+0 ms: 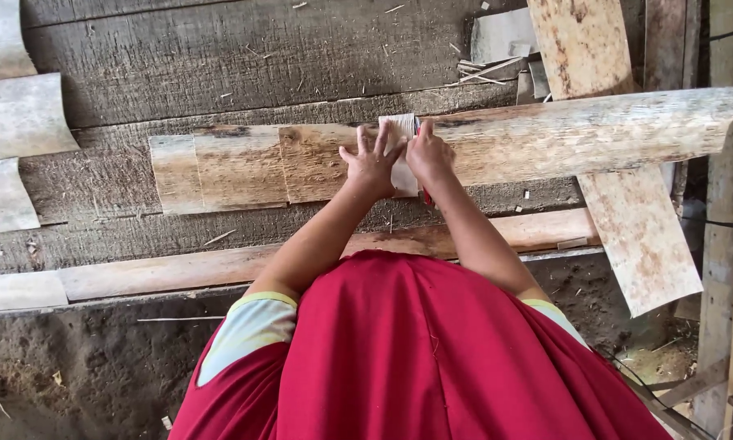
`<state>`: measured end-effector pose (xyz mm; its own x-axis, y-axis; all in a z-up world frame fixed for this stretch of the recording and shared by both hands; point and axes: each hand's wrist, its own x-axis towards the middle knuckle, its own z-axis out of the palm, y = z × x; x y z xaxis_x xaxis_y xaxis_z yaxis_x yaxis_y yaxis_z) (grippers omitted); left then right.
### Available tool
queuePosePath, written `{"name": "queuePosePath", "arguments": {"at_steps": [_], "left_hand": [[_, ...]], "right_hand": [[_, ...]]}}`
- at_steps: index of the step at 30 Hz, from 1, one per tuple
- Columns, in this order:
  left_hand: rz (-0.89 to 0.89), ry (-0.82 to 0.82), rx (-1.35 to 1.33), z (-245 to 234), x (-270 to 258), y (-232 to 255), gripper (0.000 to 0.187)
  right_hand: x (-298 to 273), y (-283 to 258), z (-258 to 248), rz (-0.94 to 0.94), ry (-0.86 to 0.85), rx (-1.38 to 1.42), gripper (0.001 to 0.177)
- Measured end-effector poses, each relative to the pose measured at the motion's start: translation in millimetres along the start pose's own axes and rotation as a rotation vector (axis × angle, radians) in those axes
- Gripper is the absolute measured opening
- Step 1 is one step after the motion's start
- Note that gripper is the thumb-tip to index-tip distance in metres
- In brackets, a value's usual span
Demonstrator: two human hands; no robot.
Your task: Cutting and trimming thin wooden sheets or bark using a utility knife.
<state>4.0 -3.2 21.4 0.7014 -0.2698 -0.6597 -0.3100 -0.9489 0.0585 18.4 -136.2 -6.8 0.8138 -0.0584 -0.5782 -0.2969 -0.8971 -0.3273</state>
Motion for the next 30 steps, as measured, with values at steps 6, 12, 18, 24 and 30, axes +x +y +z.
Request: {"name": "queuePosePath", "arguments": {"at_steps": [6, 12, 18, 24, 30], "left_hand": [[-0.009, 0.017, 0.004, 3.9, 0.4, 1.0, 0.107], [-0.003, 0.032, 0.003, 9.0, 1.4, 0.2, 0.108], [-0.012, 0.012, 0.015, 4.3, -0.1, 1.6, 0.106], [-0.02, 0.004, 0.011, 7.5, 5.2, 0.2, 0.108], [-0.024, -0.008, 0.009, 18.3, 14.5, -0.7, 0.1]], "right_hand": [[24.3, 5.8, -0.2, 0.007, -0.132, -0.063, 0.045], [18.6, 3.8, -1.7, 0.02, -0.19, -0.086, 0.07], [-13.3, -2.1, -18.0, 0.042, -0.234, -0.009, 0.047], [-56.5, 0.4, -21.0, 0.048, -0.268, 0.065, 0.048], [-78.4, 17.1, -0.4, 0.076, -0.271, 0.053, 0.05]]}}
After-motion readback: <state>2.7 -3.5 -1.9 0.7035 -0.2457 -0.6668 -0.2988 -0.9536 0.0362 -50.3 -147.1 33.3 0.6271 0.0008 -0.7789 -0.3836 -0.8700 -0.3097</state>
